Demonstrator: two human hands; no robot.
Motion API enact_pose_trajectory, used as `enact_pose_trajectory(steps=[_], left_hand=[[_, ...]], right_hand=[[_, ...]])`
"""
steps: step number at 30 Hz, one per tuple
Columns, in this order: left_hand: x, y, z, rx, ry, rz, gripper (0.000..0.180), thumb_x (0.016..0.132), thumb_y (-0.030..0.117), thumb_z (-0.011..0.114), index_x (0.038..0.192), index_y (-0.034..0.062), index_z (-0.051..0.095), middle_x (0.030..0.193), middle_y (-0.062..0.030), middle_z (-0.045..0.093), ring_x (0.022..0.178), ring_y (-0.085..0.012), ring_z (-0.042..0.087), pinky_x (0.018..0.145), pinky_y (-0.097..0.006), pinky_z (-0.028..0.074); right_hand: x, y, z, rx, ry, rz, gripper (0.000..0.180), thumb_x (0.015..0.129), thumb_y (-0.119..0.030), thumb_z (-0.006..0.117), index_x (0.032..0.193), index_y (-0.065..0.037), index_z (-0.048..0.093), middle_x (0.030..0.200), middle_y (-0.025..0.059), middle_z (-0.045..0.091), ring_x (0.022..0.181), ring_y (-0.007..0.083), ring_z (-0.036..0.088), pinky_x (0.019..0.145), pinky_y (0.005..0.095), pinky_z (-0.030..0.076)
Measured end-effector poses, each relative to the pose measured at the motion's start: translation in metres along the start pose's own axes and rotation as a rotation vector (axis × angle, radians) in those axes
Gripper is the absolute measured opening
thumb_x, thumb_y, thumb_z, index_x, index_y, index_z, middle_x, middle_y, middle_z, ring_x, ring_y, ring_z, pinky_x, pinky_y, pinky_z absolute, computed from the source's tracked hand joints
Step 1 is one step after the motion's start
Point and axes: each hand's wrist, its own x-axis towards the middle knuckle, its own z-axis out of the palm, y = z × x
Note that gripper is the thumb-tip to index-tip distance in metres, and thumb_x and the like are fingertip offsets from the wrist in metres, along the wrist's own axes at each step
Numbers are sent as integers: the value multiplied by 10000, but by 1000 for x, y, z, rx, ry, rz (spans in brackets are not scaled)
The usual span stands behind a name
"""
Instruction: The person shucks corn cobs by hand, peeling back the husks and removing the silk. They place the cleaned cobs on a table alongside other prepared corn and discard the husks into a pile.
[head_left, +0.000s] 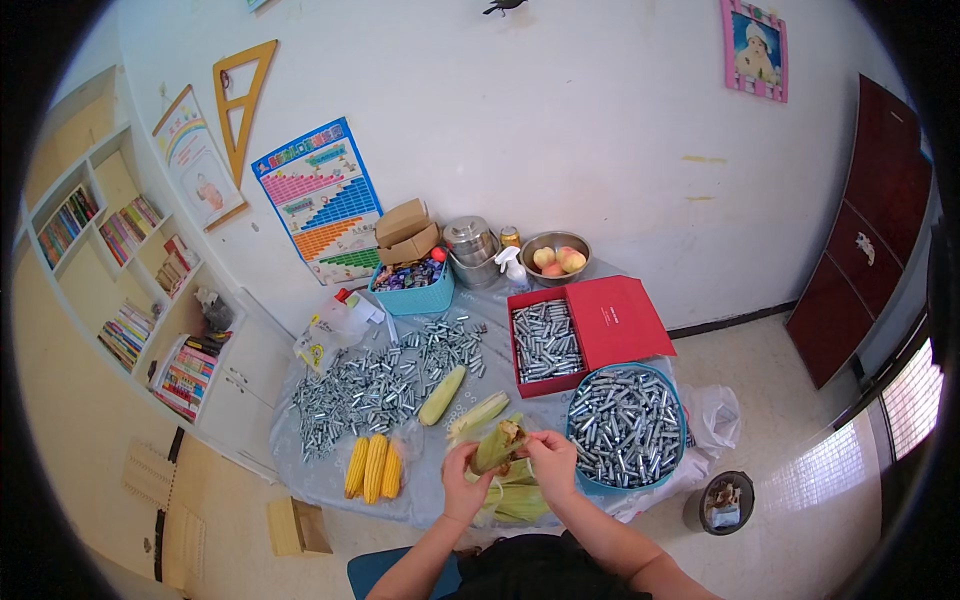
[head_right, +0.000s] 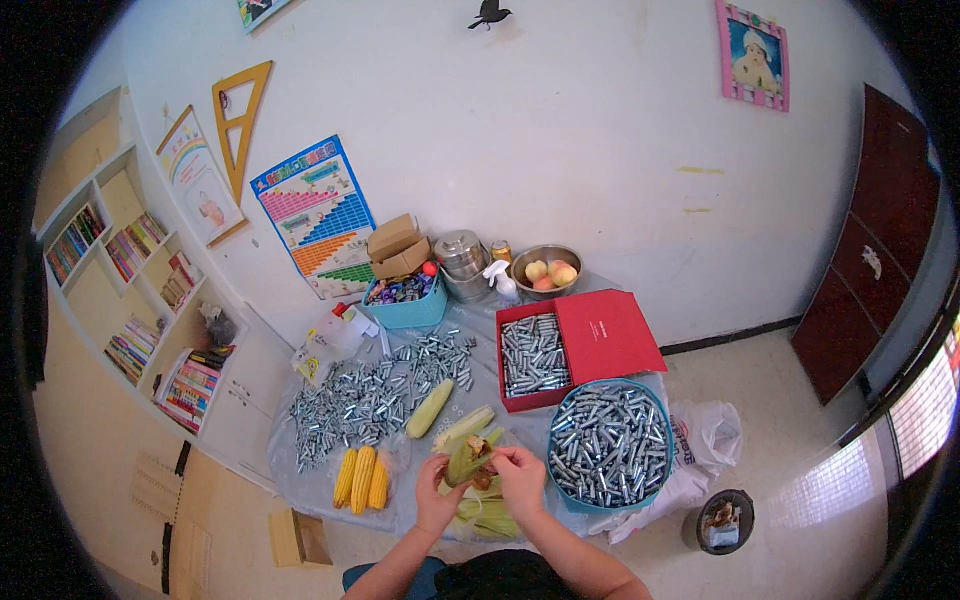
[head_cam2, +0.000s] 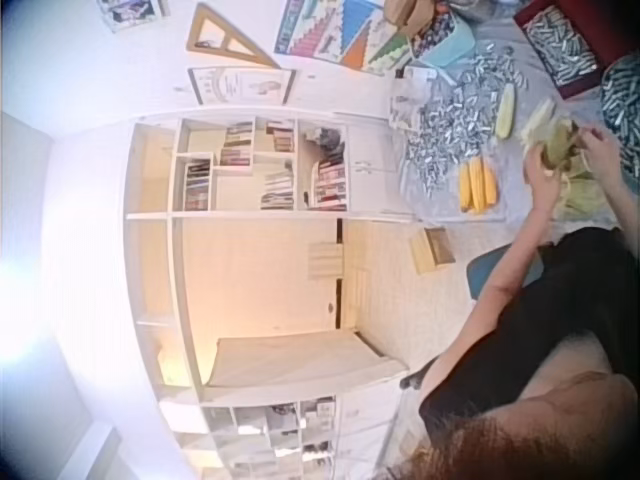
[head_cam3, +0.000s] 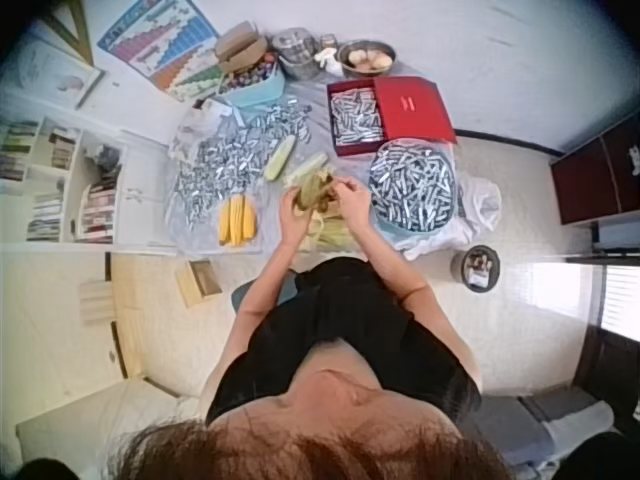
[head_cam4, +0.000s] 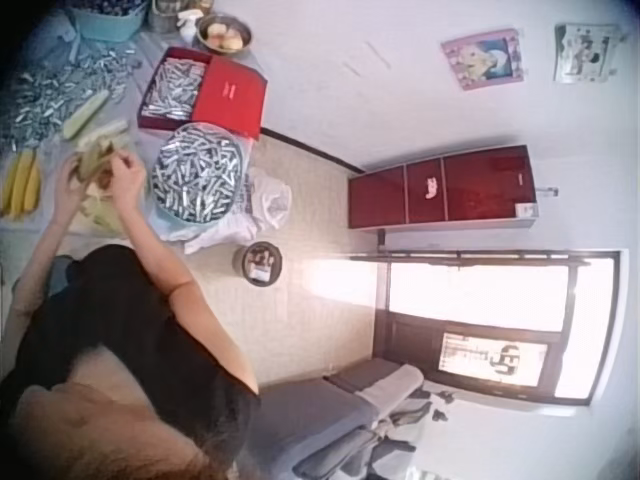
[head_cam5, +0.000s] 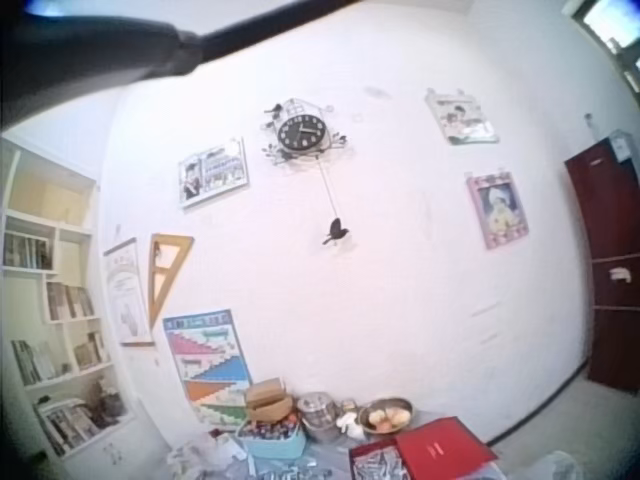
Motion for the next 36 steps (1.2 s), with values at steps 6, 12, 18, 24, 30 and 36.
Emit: enact_pose_trajectory(steps=[6, 12, 18, 24, 30, 36], left_hand=[[6, 37, -8, -198, -177, -270, 513, 698, 128, 719, 1140, 9, 486, 1145, -96, 481, 994, -201, 515, 825, -307, 432], [33, 36, -11, -346, -219, -342, 353, 829, 183, 603, 1121, 3, 520, 991, -62, 576, 925, -124, 519, 779, -250, 425], [35, 26, -31, -312, -258, -259, 318, 871, 185, 539, 1126, 0, 496, 992, -71, 561, 923, -128, 513, 819, -257, 407], [31, 15, -36, -453, -297, -317, 346, 892, 179, 505, 1177, -8, 450, 1063, -61, 524, 978, -115, 485, 847, -248, 390], [29, 11, -37, -675, -251, -460, 343, 914, 219, 473, 1183, 8, 444, 1075, -49, 521, 977, -117, 492, 843, -246, 397], [28, 2, -25, -1147, -153, -680, 312, 928, 265, 452, 1101, 10, 496, 967, -38, 560, 872, -103, 528, 780, -246, 433]], right_hand=[[-7, -3, 2, 2, -13, 77, 82, 792, -39, 576, 830, 31, 594, 768, 82, 620, 673, 151, 610, 640, 251, 506], [-1, 15, 6, -9, -71, 62, 125, 799, -85, 600, 855, 26, 587, 752, 69, 614, 658, 131, 594, 620, 248, 492], [4, -7, 30, -586, -280, -119, 294, 783, -271, 657, 895, -18, 560, 729, 75, 594, 610, 129, 567, 578, 263, 456], [3, -20, 39, -887, -415, -307, 269, 841, -277, 573, 925, -33, 498, 740, 103, 580, 663, 183, 579, 597, 305, 458], [10, 8, 38, -673, -427, -51, 212, 863, -242, 538, 868, -32, 508, 712, 102, 569, 617, 176, 561, 540, 303, 426], [0, 22, 45, -445, -277, -122, 126, 866, -147, 542, 814, -38, 507, 633, 21, 515, 568, 96, 500, 514, 245, 397]])
